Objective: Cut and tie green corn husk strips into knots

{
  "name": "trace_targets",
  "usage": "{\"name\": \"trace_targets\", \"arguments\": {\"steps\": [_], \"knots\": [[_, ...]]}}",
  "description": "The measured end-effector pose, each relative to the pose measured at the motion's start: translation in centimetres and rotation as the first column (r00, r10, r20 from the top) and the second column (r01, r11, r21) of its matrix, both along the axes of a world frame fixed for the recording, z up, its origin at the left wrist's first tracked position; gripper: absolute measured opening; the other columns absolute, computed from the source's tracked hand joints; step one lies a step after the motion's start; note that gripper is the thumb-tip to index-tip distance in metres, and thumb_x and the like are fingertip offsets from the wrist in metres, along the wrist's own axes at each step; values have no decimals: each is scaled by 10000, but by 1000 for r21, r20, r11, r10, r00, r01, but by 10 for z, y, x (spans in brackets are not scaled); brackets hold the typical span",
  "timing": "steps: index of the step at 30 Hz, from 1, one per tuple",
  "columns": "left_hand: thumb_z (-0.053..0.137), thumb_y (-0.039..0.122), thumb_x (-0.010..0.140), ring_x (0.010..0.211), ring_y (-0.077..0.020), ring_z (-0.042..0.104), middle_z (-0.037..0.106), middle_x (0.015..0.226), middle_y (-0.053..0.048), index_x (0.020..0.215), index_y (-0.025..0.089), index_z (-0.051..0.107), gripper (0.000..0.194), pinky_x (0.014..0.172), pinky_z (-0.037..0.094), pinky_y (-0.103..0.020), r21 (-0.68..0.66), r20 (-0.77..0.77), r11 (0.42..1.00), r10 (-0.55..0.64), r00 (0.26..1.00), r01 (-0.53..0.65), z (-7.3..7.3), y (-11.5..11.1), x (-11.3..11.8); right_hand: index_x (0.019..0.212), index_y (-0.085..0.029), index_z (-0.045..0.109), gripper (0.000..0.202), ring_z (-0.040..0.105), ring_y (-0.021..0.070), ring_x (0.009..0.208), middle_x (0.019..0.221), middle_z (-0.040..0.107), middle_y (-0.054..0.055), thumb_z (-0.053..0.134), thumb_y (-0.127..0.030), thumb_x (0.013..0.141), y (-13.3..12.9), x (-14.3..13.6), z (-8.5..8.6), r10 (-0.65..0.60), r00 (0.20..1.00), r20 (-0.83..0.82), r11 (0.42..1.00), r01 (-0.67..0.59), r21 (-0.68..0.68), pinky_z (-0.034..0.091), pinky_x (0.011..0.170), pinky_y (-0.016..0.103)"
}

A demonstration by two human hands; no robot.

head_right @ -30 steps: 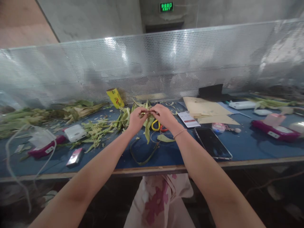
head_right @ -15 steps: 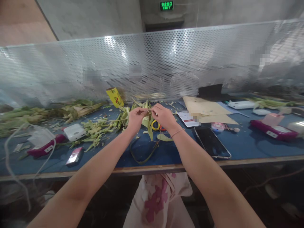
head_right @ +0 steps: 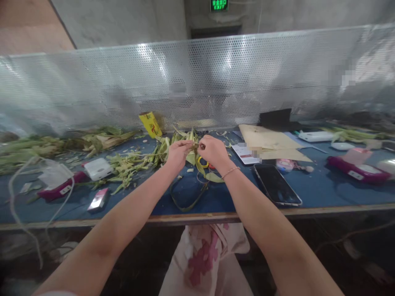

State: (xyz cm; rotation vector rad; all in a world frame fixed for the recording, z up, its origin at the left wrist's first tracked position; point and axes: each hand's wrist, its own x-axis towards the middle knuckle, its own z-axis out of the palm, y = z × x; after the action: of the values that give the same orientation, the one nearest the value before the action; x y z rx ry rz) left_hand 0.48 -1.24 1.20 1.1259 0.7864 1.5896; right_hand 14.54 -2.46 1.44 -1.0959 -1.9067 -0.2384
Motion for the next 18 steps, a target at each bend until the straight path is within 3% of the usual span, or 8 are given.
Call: {"name": "trace_targets", "arguments": {"steps": [6,11,18], "knots": [[737,143,489,593,-112,596,645,600,-18,614,126,631,164,721,483,-296,-65,15,998,9,1000,-8,1,-1,2,610,-179,567,98,498,151,648,677,572,39,511,-117,662,2,2,2,-10,1000,16,998,11,-67,349,632,271],[738,152,531,563,-99,579,621,598,-9,644,118,626,162,670,481,-283,-95,-73,995,1,997,-8,2,0,-2,746,-173,555,87,500,146,684,745,570,39,473,-152,767,6,8,-1,169,986,9,972,-165,-167,361,654,259],[738,179,571,570,-81,564,607,623,3,691,120,611,185,628,462,-241,-66,-85,997,-49,995,43,4,-2,-3,710,-192,467,154,474,144,682,704,529,25,398,-205,847,7,7,-1,249,968,20,945,-238,-225,330,650,258]]}}
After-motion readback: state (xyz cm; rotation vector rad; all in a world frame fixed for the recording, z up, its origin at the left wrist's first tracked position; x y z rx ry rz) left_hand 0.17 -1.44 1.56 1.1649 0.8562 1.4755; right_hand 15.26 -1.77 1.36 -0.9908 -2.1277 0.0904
